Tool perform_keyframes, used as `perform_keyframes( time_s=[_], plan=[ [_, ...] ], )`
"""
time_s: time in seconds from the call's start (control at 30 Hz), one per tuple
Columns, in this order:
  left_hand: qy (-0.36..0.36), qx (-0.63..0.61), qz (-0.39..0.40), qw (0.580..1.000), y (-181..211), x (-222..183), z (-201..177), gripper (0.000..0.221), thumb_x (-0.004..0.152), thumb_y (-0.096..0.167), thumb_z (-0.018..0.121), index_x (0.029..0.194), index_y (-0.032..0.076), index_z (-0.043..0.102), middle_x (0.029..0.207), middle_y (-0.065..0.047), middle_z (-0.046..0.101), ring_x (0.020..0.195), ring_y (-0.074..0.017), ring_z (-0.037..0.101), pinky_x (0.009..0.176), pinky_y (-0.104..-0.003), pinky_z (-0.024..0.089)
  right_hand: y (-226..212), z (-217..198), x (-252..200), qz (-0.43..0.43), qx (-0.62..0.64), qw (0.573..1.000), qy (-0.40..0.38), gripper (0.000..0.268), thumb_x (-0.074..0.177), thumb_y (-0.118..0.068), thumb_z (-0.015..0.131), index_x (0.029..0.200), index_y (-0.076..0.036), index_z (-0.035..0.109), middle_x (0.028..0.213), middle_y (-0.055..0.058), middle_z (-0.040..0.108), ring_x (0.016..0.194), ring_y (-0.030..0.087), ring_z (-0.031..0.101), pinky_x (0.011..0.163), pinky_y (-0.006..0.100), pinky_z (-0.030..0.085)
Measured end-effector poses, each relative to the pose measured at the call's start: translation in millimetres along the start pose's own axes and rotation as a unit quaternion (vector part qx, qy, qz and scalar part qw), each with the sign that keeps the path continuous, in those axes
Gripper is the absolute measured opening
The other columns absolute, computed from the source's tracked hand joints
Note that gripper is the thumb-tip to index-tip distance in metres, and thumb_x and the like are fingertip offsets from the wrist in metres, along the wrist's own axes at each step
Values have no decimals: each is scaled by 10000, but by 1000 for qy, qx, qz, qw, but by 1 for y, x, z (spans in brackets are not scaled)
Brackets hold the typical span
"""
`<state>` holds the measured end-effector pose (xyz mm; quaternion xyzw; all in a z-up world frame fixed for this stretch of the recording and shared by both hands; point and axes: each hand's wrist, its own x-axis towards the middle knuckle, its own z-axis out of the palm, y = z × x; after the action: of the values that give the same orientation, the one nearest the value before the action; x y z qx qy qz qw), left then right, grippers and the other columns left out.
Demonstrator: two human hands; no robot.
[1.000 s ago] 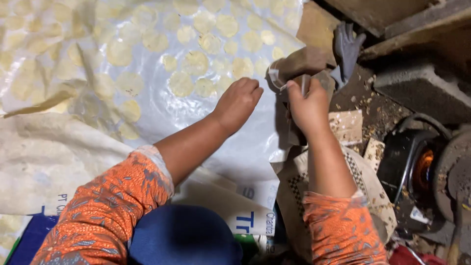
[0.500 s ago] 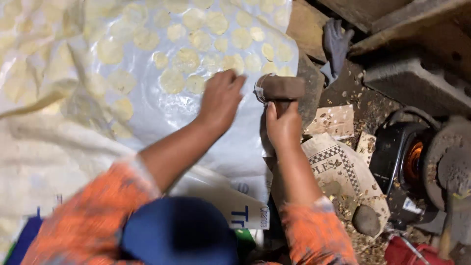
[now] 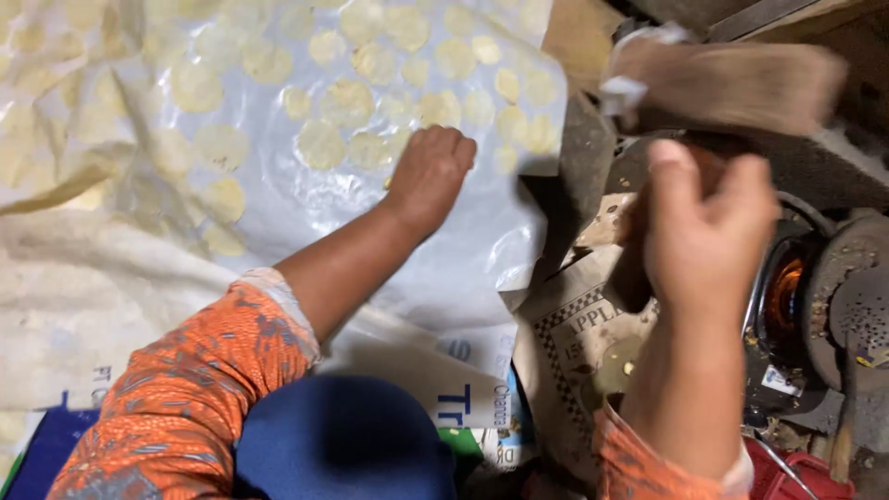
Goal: Cracking nuts with a stone, sorting kernels, and flattening them with a wooden mallet.
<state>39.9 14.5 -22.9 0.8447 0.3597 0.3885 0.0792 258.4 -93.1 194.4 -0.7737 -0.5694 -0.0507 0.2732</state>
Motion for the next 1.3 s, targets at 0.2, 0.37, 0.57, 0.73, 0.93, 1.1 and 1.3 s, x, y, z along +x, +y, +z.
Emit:
perform_keyframes(
  time_s=[0.2,0.37,0.57,0.73,0.93,1.1,1.3],
  plan=[
    [-28,-81,-4,996,12,20,28,164,997,288,619,985,127,592,839,-56,542,790,-274,577,727,-409,454,-78,-6,7,-189,198,958,85,271,1180,47,508,1449,18,500,1413,244,622,1273,369,679,1131,467,585],
    [-34,-46,-68,996,-2,-4,-34,197,961,250,676,1097,118,625,971,-107,563,925,-348,577,773,-459,459,-3,141,-71,80,-22,994,-77,523,928,-354,750,1156,73,554,908,322,657,880,551,677,736,613,533],
    [-66,-65,-99,991,-11,-41,-70,175,1007,243,661,1161,163,644,1053,-79,575,1012,-332,591,848,-436,489,-21,113,-33,175,-66,941,-282,685,920,-546,710,1304,2,562,1061,288,692,1054,498,673,866,637,538],
    [-51,-77,-112,989,-13,-41,-73,172,1015,201,667,1150,117,603,1081,-97,564,1015,-338,595,870,-425,500,-49,93,-20,115,-27,971,-207,507,989,-426,704,1158,43,609,978,370,677,996,574,640,819,670,492],
    [-13,-35,-66,997,-17,-17,-59,119,990,177,694,1005,78,630,1075,-124,577,1017,-358,592,874,-465,475,-34,130,-36,134,-34,963,-232,687,954,-444,689,1328,111,534,1033,348,688,1004,526,683,812,608,577],
    [-40,-87,-139,986,-9,11,-25,210,810,252,842,867,157,663,998,-20,603,986,-279,567,842,-425,439,-84,53,4,135,168,950,-227,192,1042,-101,641,1178,-1,550,733,44,604,495,134,549,403,288,478],
    [-53,-115,-169,978,-4,22,-29,173,776,158,848,852,121,697,997,-20,598,961,-228,549,928,-378,417,-107,35,-1,-97,291,950,53,191,1152,21,549,1214,97,386,744,122,565,554,214,570,511,345,522]
  ],
)
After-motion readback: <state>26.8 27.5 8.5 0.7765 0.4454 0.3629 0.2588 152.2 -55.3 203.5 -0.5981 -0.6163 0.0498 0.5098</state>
